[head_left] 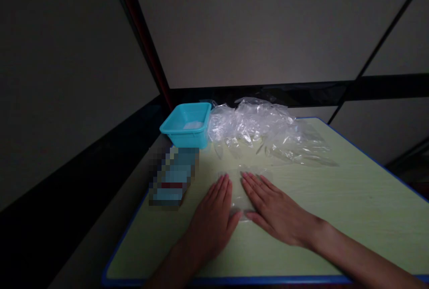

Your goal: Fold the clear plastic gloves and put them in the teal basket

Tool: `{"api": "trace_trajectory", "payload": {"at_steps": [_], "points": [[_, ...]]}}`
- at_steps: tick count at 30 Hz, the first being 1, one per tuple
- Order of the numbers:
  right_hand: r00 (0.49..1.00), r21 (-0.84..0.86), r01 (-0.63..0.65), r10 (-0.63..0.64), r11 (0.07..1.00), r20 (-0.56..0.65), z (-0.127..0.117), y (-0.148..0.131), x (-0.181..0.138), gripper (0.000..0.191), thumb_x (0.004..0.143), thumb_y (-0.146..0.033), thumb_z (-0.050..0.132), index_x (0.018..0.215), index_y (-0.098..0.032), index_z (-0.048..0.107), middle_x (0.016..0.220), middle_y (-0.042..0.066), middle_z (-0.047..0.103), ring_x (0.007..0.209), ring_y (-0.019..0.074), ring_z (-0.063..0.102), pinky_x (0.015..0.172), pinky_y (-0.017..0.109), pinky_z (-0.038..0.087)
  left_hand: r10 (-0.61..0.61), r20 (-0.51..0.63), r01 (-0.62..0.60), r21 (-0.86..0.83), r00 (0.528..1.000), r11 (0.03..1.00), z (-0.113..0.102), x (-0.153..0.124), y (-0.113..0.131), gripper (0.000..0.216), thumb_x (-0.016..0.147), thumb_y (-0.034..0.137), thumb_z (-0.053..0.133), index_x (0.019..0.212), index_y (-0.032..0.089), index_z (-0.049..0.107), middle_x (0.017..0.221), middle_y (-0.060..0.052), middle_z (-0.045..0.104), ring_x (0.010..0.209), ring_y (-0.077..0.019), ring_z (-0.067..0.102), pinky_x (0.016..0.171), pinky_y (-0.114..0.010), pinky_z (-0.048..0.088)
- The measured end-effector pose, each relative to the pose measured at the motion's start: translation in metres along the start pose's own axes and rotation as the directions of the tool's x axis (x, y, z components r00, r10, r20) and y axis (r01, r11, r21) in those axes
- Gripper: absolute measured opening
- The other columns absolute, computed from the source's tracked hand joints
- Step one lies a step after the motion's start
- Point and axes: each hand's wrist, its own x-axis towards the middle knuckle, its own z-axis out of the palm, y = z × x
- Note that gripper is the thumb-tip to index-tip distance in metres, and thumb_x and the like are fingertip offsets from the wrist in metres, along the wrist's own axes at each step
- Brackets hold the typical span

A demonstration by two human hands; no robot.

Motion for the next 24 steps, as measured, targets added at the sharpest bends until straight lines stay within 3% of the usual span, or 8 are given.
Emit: {"api": "trace_trajectory", "payload": {"at_steps": [6,12,20,24], "points": [[0.998,-0.006,0.010,-0.009,1.000,0.066,0.000,0.013,-0.018,0.068,0.090,-0.049,0.031,0.141,-0.006,0.015,0.144,0.018,0.016,0.133,0.0260,0.013,0.108,0.046,0.018,0.037,0.074,-0.041,0.047,0.997,0.998,-0.006,-0.004,-0.006,0.064,0.086,0.042,0.041,0.134,0.003,0.026,0.143,-0.021,0.022,0.133,-0.0269,0.017,0.105,-0.043,0.026],[1.000,-0.022,0.014,-0.014,1.000,0.016,0.000,0.014,-0.023,0.075,0.087,-0.053,0.037,0.142,-0.010,0.009,0.145,0.016,0.017,0.133,0.0265,0.015,0.109,0.046,0.017,0.058,0.057,-0.059,0.032,0.997,0.998,-0.004,-0.003,-0.011,0.071,0.084,0.049,0.042,0.135,0.003,0.024,0.143,-0.021,0.023,0.133,-0.0280,0.015,0.105,-0.044,0.024],[0.999,-0.012,-0.040,0.040,0.999,-0.018,-0.005,0.011,-0.031,0.075,0.087,-0.051,0.039,0.142,-0.013,0.004,0.145,0.014,0.015,0.132,0.0277,0.017,0.107,0.049,0.020,0.122,0.014,-0.121,-0.036,0.992,0.992,-0.012,-0.022,-0.007,0.080,0.081,0.039,0.051,0.141,0.012,0.006,0.147,-0.014,0.010,0.135,-0.0268,0.008,0.107,-0.047,0.018],[0.998,0.002,-0.052,0.051,0.999,0.040,-0.013,-0.002,-0.049,0.079,0.086,-0.051,0.040,0.141,-0.013,-0.002,0.146,0.013,0.011,0.133,0.0279,0.014,0.107,0.050,0.018,0.200,0.056,-0.195,-0.086,0.978,0.977,-0.014,-0.035,0.001,0.093,0.077,0.046,0.056,0.142,0.014,-0.002,0.147,-0.013,0.010,0.134,-0.0285,0.012,0.106,-0.046,0.021]]}}
